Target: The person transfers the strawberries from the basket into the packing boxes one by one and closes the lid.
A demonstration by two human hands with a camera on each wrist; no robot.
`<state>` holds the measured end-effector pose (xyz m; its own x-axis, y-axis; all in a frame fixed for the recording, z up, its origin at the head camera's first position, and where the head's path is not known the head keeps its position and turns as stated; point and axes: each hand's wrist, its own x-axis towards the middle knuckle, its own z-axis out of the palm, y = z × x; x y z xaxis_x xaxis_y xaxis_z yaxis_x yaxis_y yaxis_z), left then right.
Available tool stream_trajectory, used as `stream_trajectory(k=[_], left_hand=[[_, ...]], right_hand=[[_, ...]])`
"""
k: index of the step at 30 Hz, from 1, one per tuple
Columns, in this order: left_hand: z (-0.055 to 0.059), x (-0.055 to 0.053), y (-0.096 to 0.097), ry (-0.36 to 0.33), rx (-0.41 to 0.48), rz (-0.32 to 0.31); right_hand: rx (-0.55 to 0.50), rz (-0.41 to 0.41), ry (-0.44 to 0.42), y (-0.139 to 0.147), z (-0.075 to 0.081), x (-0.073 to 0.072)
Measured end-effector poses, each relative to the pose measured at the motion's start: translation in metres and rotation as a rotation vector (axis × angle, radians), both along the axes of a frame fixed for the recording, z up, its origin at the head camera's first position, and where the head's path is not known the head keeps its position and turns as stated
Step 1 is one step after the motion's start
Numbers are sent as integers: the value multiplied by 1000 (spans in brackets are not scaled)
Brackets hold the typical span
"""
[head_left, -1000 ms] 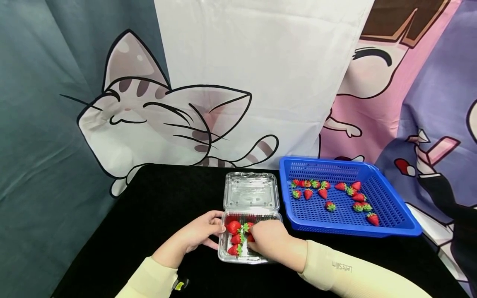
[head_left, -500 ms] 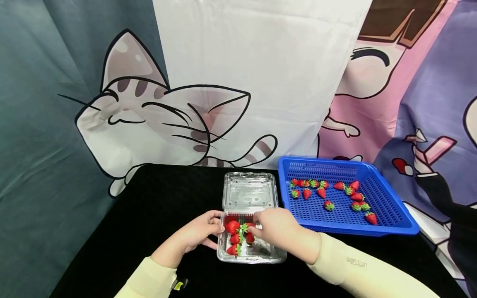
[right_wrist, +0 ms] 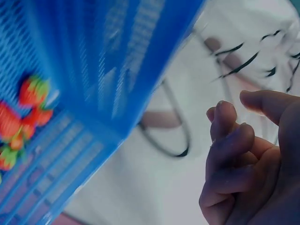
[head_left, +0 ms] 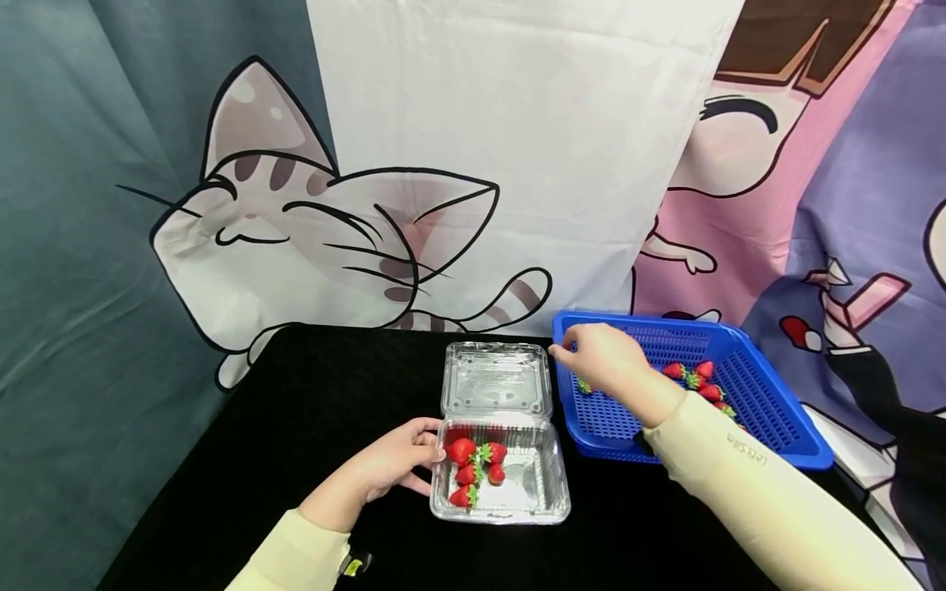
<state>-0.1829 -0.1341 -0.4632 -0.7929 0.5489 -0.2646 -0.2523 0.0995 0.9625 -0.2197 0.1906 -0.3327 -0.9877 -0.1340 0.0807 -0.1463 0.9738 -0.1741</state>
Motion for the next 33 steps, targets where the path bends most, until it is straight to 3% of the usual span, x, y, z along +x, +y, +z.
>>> stream_trajectory(k=[8, 14, 33], left_hand=[[2, 1, -1, -4, 2, 0], [0, 0, 0, -2, 10, 3], [2, 1, 1, 8, 9, 11]], right_hand=[[48, -84, -74, 49, 0, -43], [115, -14, -160, 82, -23, -67], [269, -15, -319, 100, -76, -83]])
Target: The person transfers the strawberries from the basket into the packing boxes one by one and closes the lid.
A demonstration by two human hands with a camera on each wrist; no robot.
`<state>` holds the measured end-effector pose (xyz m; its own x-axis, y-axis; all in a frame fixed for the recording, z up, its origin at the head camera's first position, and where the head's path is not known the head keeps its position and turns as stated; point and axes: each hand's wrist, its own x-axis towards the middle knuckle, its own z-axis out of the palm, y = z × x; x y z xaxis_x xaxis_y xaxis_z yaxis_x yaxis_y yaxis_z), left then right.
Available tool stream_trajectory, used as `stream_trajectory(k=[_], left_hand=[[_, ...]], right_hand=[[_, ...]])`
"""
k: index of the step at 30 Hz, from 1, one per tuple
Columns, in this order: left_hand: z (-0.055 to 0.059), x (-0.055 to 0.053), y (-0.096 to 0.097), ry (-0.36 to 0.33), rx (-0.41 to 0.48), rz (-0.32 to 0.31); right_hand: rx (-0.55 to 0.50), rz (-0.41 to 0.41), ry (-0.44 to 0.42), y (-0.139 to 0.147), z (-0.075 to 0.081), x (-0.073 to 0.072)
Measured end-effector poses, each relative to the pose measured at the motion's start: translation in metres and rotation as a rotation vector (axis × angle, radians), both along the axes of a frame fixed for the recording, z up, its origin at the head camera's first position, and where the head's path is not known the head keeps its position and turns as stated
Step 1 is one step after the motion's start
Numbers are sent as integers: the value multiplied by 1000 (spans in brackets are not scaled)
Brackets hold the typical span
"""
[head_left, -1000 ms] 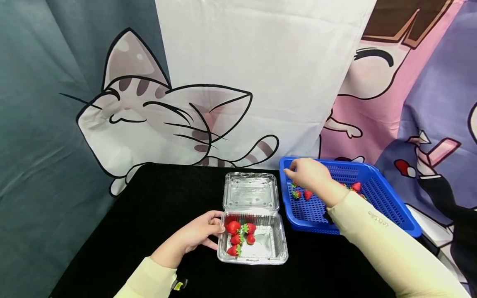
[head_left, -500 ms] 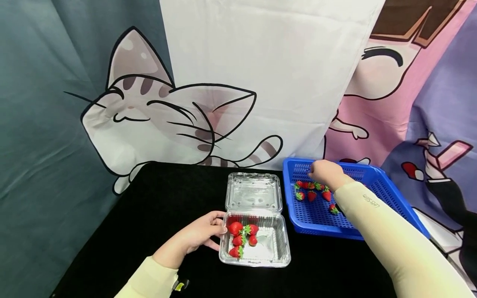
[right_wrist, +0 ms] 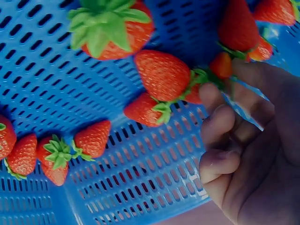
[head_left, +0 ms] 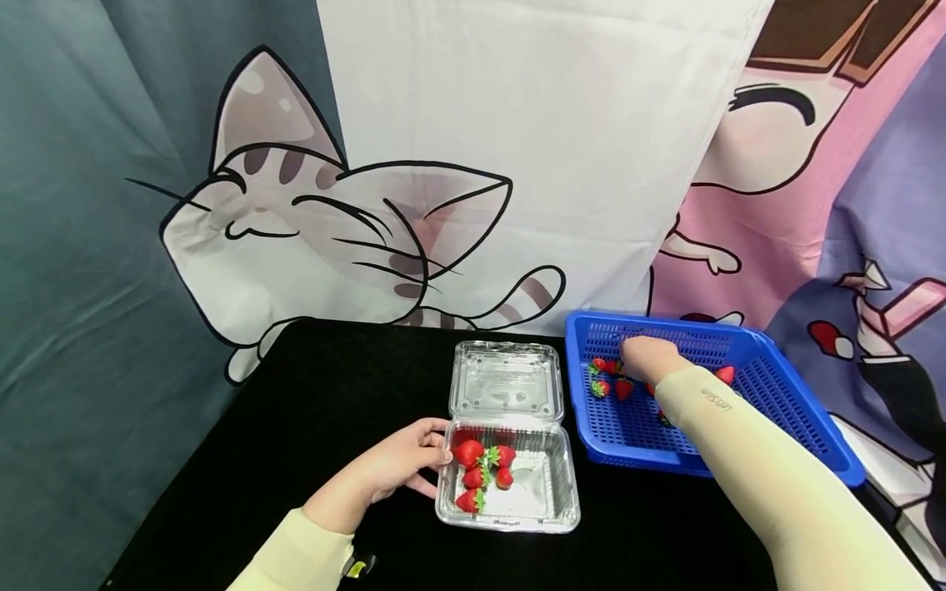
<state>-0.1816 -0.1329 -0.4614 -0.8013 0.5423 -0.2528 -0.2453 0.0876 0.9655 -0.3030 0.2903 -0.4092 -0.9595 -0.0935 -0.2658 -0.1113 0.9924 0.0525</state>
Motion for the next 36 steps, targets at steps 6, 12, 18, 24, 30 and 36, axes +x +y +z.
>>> stream_trajectory(k=[6, 12, 18, 24, 30, 36], left_hand=[[1, 1, 1, 2, 3, -8], [2, -1, 2, 8, -2, -15], [1, -4, 3, 7, -1, -13], [0, -4, 1, -1, 3, -13], [-1, -3, 0, -9, 7, -14], [-4, -3, -1, -13, 1, -10]], right_hand=[[-3, 16, -27, 3, -3, 5], [2, 36, -25, 6, 1, 6], [-51, -2, -36, 8, 10, 6], [-87, -27, -18, 10, 19, 9], [-117, -31, 38, 9, 31, 14], [-170, -31, 72, 6, 40, 23]])
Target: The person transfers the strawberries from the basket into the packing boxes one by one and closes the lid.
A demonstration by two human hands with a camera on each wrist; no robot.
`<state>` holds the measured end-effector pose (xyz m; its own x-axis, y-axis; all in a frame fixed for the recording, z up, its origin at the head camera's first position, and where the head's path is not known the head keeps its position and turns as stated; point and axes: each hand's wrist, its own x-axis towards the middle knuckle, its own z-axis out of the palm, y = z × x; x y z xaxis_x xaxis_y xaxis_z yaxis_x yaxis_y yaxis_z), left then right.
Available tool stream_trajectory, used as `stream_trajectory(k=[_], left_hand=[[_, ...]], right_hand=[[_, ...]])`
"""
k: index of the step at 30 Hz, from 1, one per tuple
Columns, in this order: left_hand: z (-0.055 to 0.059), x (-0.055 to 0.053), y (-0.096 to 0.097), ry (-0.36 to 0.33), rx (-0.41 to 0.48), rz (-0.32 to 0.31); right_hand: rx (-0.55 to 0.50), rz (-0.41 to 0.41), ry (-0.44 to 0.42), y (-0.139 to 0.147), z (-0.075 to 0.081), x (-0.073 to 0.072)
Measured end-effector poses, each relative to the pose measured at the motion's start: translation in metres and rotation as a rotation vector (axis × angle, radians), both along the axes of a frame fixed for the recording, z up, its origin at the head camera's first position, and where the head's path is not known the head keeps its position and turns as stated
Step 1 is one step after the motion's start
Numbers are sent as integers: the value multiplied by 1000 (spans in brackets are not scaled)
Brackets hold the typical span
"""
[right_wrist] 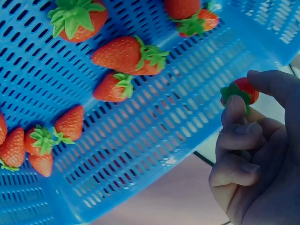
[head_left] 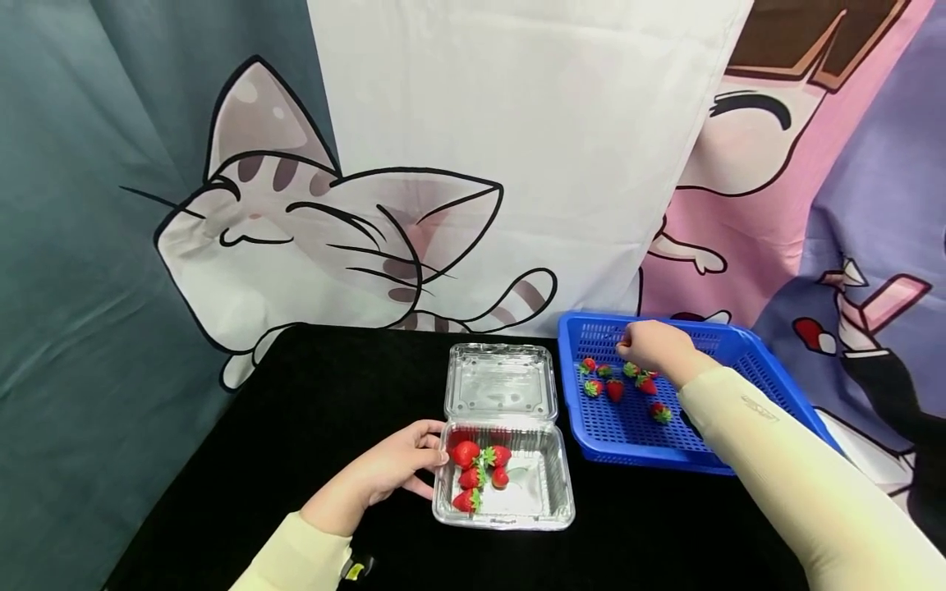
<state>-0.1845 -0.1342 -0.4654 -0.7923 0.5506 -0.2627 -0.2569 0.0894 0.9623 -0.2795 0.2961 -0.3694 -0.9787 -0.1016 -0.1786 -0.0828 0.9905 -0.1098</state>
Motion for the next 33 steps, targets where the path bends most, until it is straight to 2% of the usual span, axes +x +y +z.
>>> stream_trajectory(k=[9, 16, 21, 26, 33], left_hand=[[-4, 0, -1, -2, -4, 5], [-6, 3, 0, -6, 0, 0], [-3, 3, 0, 1, -7, 3], [0, 3, 0, 7, -18, 2], [1, 2, 1, 10, -18, -3]], right_hand=[[-4, 52, 93, -23, 17, 28], [-9, 94, 255, -50, 31, 63], [-25, 161, 383, -76, 38, 92], [-1, 281, 473, -105, 29, 122], [43, 481, 429, -140, -3, 150]])
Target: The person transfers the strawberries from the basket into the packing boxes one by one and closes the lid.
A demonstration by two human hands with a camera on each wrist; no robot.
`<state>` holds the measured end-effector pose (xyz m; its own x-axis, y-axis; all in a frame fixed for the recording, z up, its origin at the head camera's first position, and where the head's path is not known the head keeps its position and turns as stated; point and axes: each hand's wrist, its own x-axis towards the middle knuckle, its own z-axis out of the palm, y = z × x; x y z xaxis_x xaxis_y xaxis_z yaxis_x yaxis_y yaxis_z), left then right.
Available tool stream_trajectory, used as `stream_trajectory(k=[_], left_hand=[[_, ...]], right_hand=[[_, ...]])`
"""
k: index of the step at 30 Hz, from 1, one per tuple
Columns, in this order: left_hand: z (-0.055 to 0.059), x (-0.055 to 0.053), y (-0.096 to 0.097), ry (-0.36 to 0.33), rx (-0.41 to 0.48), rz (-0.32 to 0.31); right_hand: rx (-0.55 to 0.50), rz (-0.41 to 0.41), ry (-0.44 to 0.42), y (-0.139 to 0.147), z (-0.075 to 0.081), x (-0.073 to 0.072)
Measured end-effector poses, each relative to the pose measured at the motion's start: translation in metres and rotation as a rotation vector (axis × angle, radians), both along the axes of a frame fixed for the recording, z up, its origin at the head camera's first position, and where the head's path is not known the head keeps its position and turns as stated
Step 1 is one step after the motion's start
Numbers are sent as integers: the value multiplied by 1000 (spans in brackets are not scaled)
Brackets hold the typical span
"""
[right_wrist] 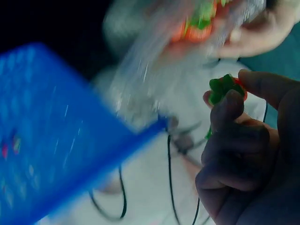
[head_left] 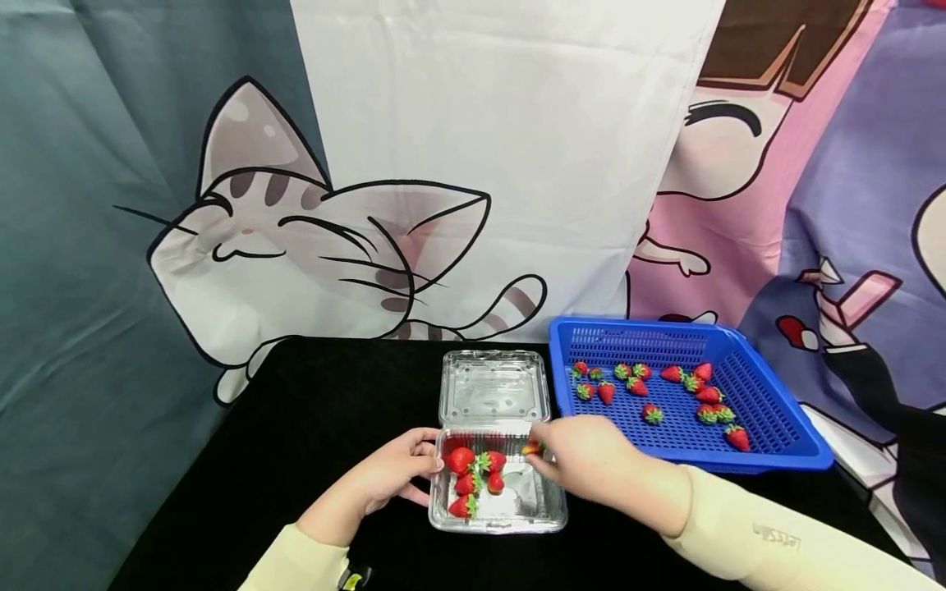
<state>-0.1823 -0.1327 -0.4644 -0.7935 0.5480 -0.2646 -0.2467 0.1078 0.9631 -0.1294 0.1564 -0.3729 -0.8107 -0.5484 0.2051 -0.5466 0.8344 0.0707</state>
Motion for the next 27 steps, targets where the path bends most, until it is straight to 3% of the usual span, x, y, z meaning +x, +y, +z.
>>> stream_trajectory(k=[4, 13, 27], left_hand=[[0, 0, -1, 0, 3, 2], [-1, -1, -1, -1, 4, 1], [-3, -1, -1, 2, 11, -4]], right_hand=[[41, 79, -89, -18, -14, 5], [67, 107, -313, -44, -35, 0], [69, 91, -354, -54, -51, -9]])
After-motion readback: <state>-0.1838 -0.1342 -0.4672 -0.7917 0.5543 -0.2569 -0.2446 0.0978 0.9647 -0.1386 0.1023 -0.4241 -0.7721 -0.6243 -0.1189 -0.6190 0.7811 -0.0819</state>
